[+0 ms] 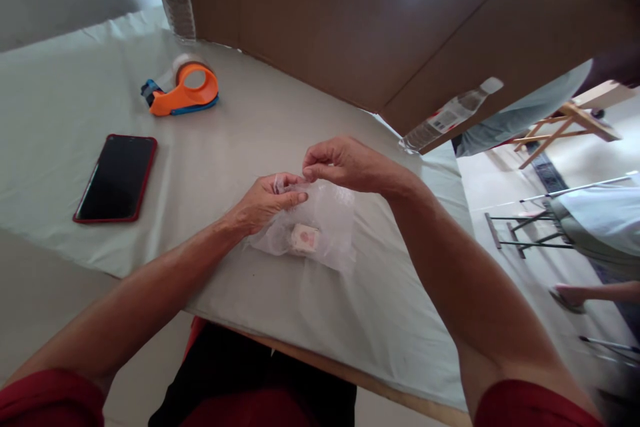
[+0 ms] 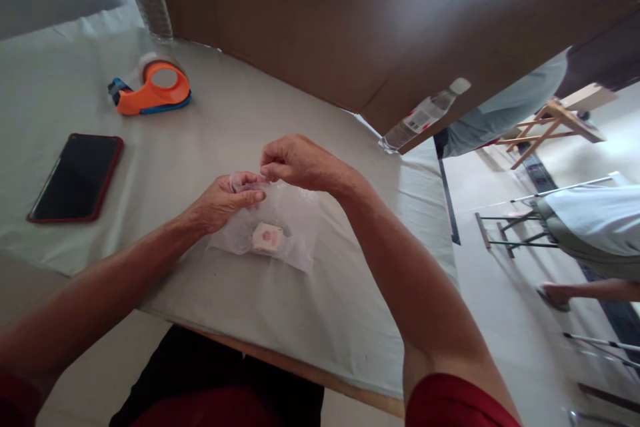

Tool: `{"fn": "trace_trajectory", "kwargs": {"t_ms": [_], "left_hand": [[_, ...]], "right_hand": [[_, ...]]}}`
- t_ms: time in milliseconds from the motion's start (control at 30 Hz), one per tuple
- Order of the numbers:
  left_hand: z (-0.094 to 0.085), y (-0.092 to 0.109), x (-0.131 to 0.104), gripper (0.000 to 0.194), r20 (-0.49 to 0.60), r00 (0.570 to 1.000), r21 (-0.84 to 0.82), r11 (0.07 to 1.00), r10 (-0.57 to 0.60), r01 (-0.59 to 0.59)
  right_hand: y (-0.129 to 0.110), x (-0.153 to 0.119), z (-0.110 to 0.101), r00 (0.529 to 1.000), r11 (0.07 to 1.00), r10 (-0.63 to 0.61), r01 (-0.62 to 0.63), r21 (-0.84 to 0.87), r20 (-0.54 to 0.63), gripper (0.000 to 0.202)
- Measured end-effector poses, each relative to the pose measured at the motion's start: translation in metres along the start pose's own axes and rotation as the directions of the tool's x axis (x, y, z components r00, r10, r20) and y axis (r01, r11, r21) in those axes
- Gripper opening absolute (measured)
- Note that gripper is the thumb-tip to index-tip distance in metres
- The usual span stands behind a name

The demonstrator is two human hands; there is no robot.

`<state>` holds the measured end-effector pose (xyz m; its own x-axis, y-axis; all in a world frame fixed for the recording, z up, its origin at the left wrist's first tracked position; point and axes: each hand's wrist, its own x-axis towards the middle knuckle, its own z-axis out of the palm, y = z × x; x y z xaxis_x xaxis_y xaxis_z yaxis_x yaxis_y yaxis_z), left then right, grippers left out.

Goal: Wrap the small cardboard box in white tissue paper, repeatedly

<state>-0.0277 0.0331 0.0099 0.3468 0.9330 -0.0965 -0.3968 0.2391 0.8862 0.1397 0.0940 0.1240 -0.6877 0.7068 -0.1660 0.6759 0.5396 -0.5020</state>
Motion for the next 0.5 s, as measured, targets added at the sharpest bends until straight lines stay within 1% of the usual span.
{"fn": "trace_trajectory", "kwargs": {"t_ms": [133, 267, 500], "left_hand": [[0.0002, 0.0012, -0.0005, 0.039, -0.017, 1.000, 0.027, 1.000, -0.010, 0.011], [-0.0001, 0.0008, -0.0007, 0.034, -0.027, 1.000, 0.061, 0.998, 0.005, -0.003], [-0.0013, -0.0010, 0.0004, 0.029, -0.054, 0.998, 0.147, 0.989, 0.026, -0.018]], "right_hand": [[-0.0029, -0.0017, -0.0009, 1.000, 1.000, -0.026, 0.026, -0.001, 0.003, 0.014], [-0.0016, -0.0024, -0.0013, 0.999, 0.999, -0.051, 0.051, 0.007, -0.008, 0.014], [-0.0028, -0.0035, 0.0012, 0.999, 0.999, -0.042, 0.042, 0.024, -0.014, 0.014]]}}
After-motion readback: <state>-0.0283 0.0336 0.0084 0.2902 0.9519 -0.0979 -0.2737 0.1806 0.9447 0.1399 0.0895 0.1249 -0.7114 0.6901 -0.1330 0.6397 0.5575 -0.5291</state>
